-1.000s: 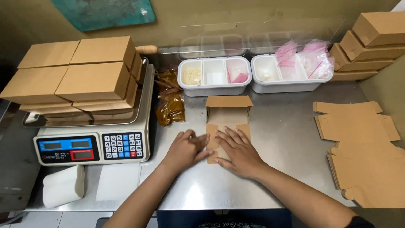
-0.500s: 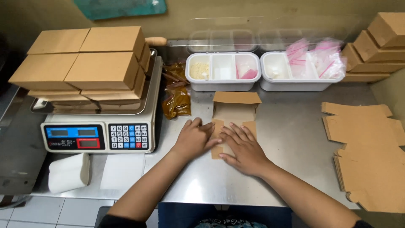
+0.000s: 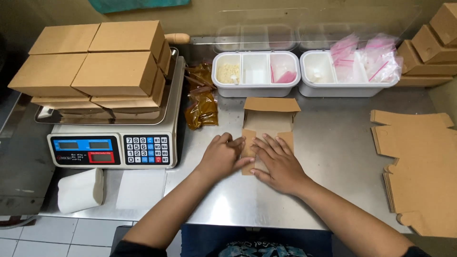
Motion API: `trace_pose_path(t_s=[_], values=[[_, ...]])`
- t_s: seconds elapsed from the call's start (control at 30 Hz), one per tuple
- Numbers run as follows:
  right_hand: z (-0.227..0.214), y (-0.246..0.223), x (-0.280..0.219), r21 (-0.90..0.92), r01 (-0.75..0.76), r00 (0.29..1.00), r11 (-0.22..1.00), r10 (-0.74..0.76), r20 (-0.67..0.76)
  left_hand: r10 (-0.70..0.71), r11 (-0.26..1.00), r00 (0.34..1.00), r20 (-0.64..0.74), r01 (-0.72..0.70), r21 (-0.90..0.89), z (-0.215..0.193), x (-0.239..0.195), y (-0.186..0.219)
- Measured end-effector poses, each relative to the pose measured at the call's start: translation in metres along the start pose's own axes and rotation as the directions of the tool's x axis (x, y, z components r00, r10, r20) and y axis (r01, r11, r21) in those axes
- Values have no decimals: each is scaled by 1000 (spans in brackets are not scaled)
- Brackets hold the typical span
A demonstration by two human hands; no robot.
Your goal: The person folds a flat cardboard box blank into a three-dimensional box on a stainless steel countertop. They fold the side flaps, tuck tabs to secure the sides, and then place a white paper liner inside the finished box.
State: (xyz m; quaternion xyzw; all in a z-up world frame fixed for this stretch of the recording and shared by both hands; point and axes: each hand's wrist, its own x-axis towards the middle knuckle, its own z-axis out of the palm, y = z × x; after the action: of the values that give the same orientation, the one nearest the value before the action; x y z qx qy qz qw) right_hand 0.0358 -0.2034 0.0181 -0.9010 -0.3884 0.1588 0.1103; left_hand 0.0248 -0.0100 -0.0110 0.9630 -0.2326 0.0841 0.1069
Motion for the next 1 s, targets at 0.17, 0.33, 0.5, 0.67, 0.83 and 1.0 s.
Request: trace_pose_path(t_s=[0.17, 0.33, 0.5, 0.67, 0.83, 1.0], values=[[2, 2, 1, -7, 12, 1000, 1000, -12, -20, 31, 998, 989, 143, -24, -54, -16, -21, 23], [4, 5, 0, -16, 27, 999, 999, -28, -27, -20, 994, 977, 212, 43, -101, -19, -11, 18], [6, 3, 0, -32, 13, 1000, 999, -14, -24, -106, 991, 985, 134, 115, -62, 3, 19, -3], [3, 3, -1, -22, 9, 1000, 1000, -9, -13, -101, 990, 963, 250, 123, -75, -8, -20, 34], [5, 4, 2, -25, 12, 1000, 1000, -13, -17, -115, 983, 950, 290, 151, -105, -21, -23, 35], [5, 4, 1, -5, 3, 1000, 1000, -3, -8, -142, 984, 975, 173, 158, -84, -17, 4, 11]])
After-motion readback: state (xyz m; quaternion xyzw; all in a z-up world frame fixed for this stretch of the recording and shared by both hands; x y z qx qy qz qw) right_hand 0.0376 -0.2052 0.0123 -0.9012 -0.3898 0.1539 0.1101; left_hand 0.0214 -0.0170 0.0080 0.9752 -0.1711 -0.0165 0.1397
